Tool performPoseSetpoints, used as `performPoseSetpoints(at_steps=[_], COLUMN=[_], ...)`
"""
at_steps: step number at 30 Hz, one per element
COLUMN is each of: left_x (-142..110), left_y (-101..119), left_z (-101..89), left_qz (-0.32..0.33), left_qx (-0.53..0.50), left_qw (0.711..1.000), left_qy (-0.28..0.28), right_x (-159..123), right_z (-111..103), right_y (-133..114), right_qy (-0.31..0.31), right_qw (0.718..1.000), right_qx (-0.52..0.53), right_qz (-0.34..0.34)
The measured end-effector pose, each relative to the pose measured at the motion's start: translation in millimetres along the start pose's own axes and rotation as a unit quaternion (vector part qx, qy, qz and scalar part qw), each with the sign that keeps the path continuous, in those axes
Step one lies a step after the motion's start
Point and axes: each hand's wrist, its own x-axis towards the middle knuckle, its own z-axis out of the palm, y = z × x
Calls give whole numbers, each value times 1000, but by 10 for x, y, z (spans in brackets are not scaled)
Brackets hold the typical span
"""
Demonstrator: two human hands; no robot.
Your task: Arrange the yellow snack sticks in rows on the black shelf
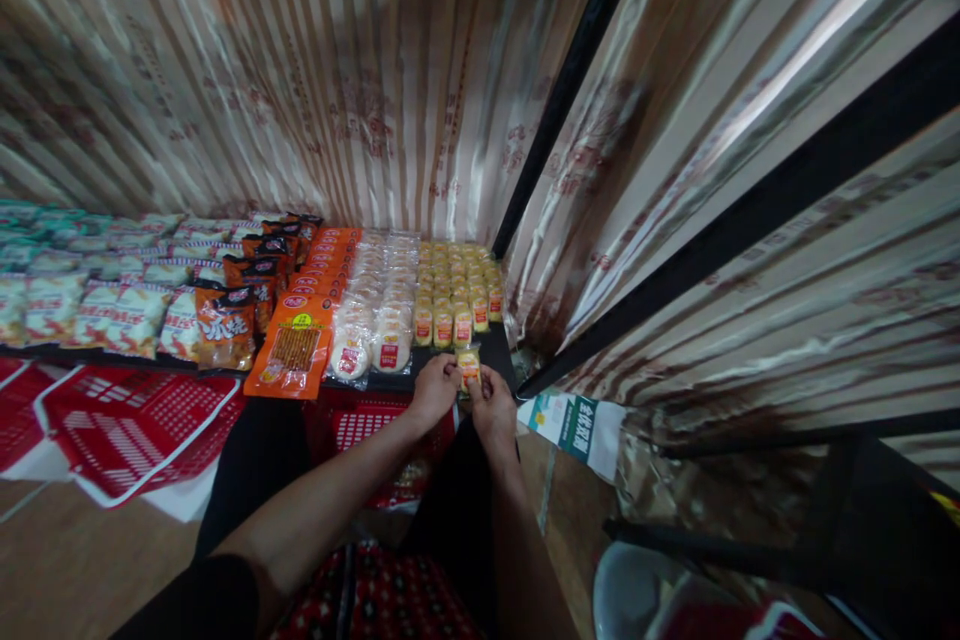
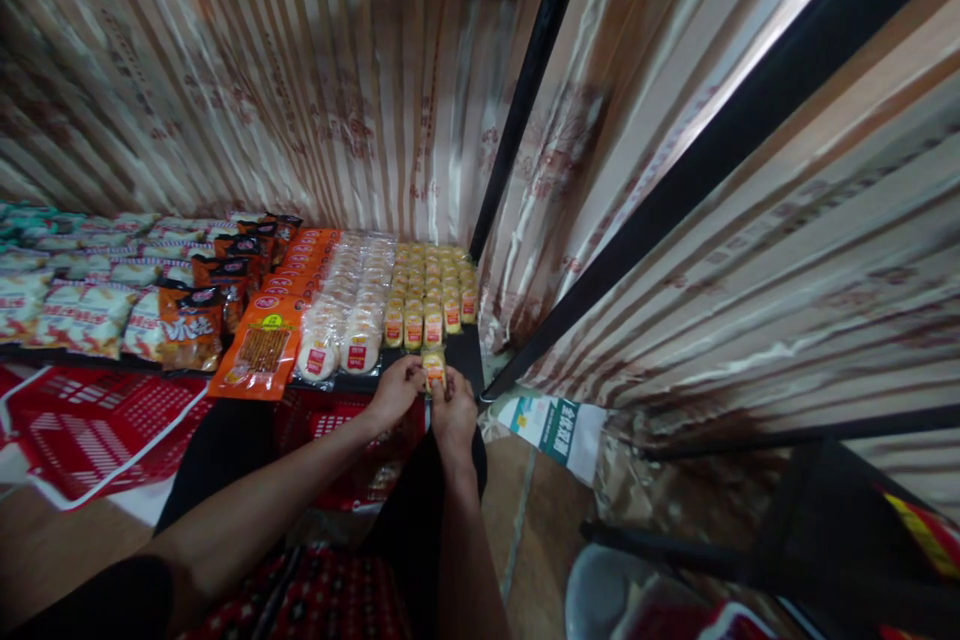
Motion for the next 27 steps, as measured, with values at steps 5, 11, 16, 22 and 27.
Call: performPoseSetpoints(at_steps=[5,11,16,22,27], left_x=[3,43,71,81,95], left_y=[53,13,73,147,152], left_z=[55,110,111,103,104], left_qz=[-5,-6,5,-16,-18], left_qx=[-7,-13,34,102,118], left_qw=[1000,1000,999,995,993], left_qy=[-1,0,-1,-15,-22], right_x=[37,31,35,23,11], right_z=[1,17,30,71,83], right_y=[-17,-26,-39,6,38], right_qy=[39,44,42,58,58], right_qw=[995,990,988,977,975], right_qx=[-82,-126,-142,-180,-177], right_qz=[-35,-44,-53,-102,-117])
